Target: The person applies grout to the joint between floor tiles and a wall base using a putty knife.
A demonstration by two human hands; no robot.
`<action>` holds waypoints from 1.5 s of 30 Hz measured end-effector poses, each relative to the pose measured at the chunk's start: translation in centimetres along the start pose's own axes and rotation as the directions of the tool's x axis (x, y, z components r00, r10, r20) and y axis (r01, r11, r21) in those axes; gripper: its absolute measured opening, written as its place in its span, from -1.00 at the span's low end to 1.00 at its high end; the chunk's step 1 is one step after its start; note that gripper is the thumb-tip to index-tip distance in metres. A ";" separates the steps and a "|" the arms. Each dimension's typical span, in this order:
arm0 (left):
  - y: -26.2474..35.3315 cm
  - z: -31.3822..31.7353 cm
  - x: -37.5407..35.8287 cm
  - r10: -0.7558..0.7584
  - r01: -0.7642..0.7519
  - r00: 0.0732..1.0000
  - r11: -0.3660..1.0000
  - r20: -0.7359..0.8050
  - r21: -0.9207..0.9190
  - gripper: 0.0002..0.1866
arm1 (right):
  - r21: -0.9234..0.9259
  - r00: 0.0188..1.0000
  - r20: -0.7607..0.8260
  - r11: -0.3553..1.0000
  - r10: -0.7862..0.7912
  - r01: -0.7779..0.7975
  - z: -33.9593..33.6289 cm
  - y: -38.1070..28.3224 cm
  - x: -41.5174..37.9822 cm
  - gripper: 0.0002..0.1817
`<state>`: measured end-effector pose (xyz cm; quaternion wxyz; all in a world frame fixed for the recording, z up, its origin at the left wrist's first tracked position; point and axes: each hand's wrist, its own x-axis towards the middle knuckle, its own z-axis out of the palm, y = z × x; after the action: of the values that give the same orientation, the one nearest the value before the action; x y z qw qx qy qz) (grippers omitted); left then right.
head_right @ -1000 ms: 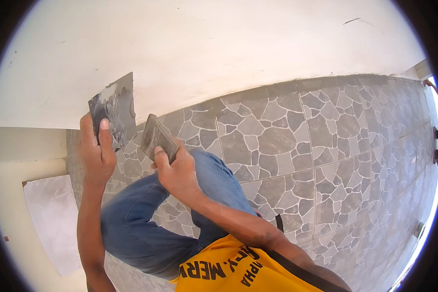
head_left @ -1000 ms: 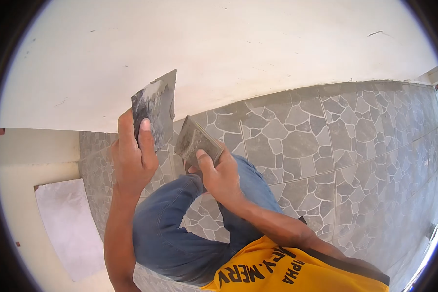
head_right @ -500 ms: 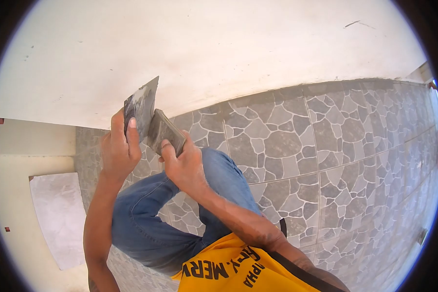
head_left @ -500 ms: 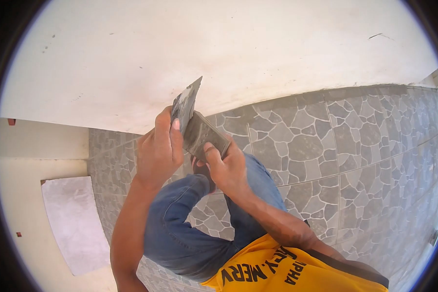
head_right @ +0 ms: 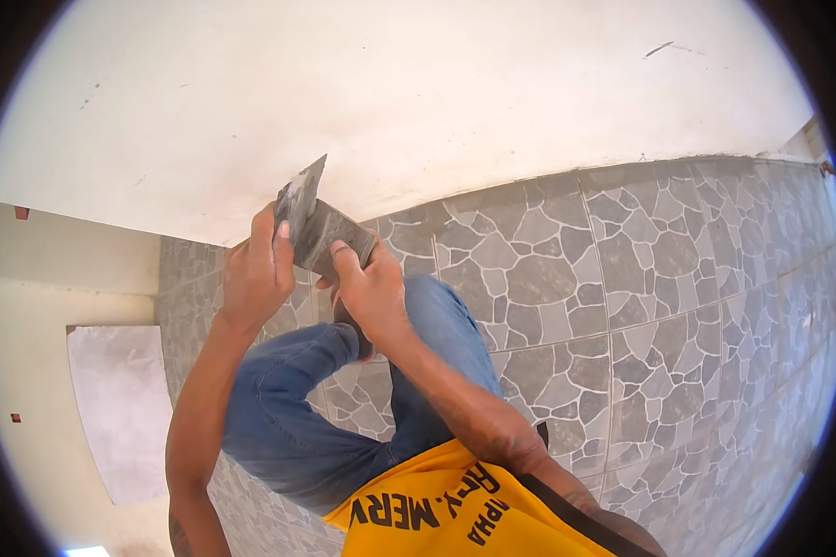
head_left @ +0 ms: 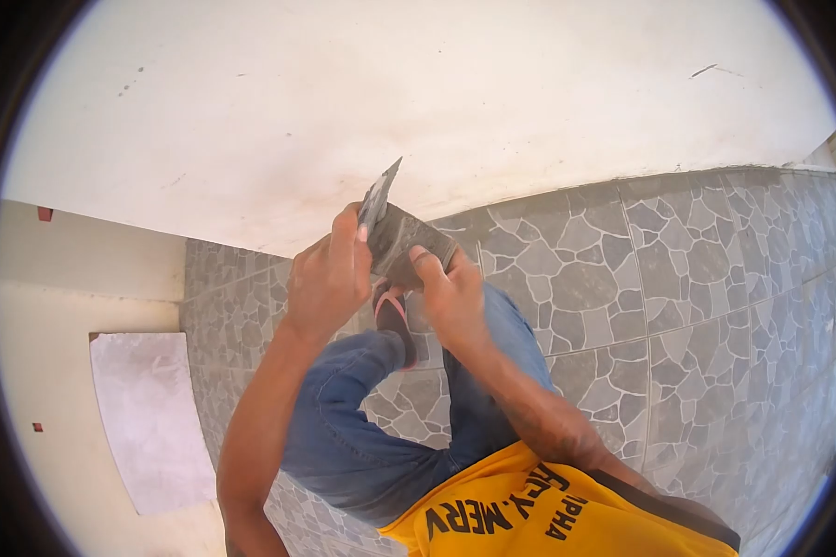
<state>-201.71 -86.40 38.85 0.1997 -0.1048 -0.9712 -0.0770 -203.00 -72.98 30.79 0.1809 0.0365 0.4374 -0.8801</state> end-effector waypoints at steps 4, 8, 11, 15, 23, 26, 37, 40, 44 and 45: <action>0.5 -0.2 -0.4 0.040 -0.039 0.999 0.999 -0.003 0.031 -0.74 | 0.128 0.997 0.072 0.991 0.035 -0.044 -0.7 -0.2 -0.1 -0.69; 0.0 0.0 0.2 0.091 -0.092 0.995 0.996 0.046 0.022 -0.73 | 0.170 0.999 0.026 0.985 0.019 -0.023 -1.2 -1.0 0.7 -0.69; -1.7 1.3 0.1 0.058 -0.056 0.986 0.998 0.155 -0.014 -0.73 | 0.278 0.999 0.052 0.961 -0.018 0.003 -2.1 -0.8 1.9 -0.66; -5.5 2.0 -1.0 -0.082 0.084 0.942 0.996 0.326 0.007 -0.72 | 0.225 0.991 0.134 0.974 -0.002 -0.029 -5.9 1.0 3.9 -0.61; -19.0 7.7 -10.6 -0.315 0.435 0.786 0.893 0.531 -0.113 -0.72 | -0.326 0.952 0.000 0.900 0.308 -0.291 -11.5 4.8 10.8 -0.61; -22.4 12.4 -15.4 -0.271 0.477 0.748 0.854 0.606 -0.207 -0.73 | -0.426 0.906 -0.015 0.817 0.422 -0.388 -13.3 6.5 14.0 -0.60; -29.6 27.8 -14.4 0.144 0.410 0.559 0.808 0.817 -0.423 -0.60 | -0.634 0.857 -0.188 0.608 0.479 -0.479 -13.2 8.8 20.2 -0.55; -30.4 30.2 -12.8 0.283 0.210 0.516 0.873 0.809 -0.440 -0.54 | -0.611 0.886 -0.218 0.651 0.409 -0.450 -13.8 11.5 20.4 -0.56; -31.0 31.4 -10.8 0.490 -0.054 0.311 0.865 0.814 -0.500 -0.57 | -0.519 0.895 -0.340 0.736 0.290 -0.435 -14.6 15.0 19.6 -0.60; -31.5 32.3 -11.0 0.566 -0.138 0.274 0.823 0.778 -0.551 -0.58 | -0.512 0.896 -0.375 0.753 0.237 -0.413 -14.1 15.6 19.2 -0.61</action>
<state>-211.24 -112.53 1.65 -0.3898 -0.3832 -0.8253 -0.1419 -216.77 -76.07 6.02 0.2696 0.1831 0.6924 -0.6437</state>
